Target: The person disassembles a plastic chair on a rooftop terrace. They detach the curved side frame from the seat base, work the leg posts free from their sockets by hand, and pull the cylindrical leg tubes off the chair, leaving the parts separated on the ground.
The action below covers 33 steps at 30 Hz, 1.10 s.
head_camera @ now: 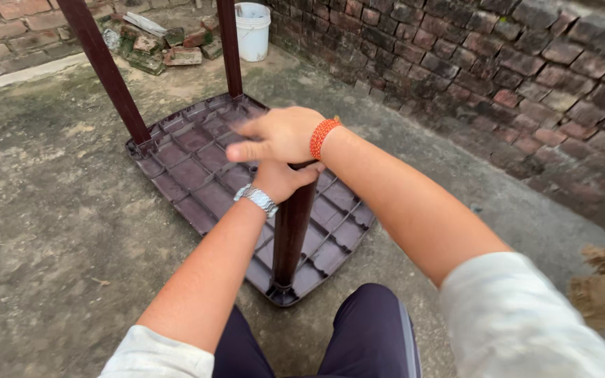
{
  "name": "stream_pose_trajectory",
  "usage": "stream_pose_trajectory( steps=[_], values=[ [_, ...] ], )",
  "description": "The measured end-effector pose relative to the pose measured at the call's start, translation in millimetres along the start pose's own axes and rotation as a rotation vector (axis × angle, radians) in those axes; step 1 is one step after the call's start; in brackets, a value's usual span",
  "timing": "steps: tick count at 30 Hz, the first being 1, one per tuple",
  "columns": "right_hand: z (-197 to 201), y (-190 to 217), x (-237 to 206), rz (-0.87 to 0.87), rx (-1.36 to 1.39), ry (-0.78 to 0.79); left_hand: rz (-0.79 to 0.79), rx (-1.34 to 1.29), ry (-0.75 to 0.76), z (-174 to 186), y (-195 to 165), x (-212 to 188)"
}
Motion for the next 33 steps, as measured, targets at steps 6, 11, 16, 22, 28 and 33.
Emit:
stream_pose_trajectory(
  steps=[6, 11, 16, 22, 28, 33],
  values=[
    [-35, -17, -10, -0.091, 0.284, 0.111, -0.063, 0.048, -0.005, 0, 6, -1],
    [2, -8, -1, 0.043, 0.163, 0.056, 0.016, -0.133, 0.037, -3, 9, 4],
    [79, -13, 11, 0.173, 0.177, -0.279, 0.038, -0.150, 0.027, -3, 9, 5],
    [-11, -5, 4, -0.127, 0.105, 0.144, -0.016, -0.014, 0.011, 2, 3, 6],
    [-29, -27, -5, -0.038, 0.238, 0.102, -0.015, -0.038, 0.000, 1, 2, 2],
    [34, -10, 16, 0.211, 0.129, -0.098, -0.005, -0.087, 0.033, 0, 6, 6]
  ],
)
Point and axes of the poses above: each hand's wrist, its own x-axis towards the middle knuckle, its own z-axis out of the back of the hand, y = z × x, the point moved 4 cm from there along x, towards the middle knuckle, and after that the axes turned 15 degrees about z, right-handed, at the moved point
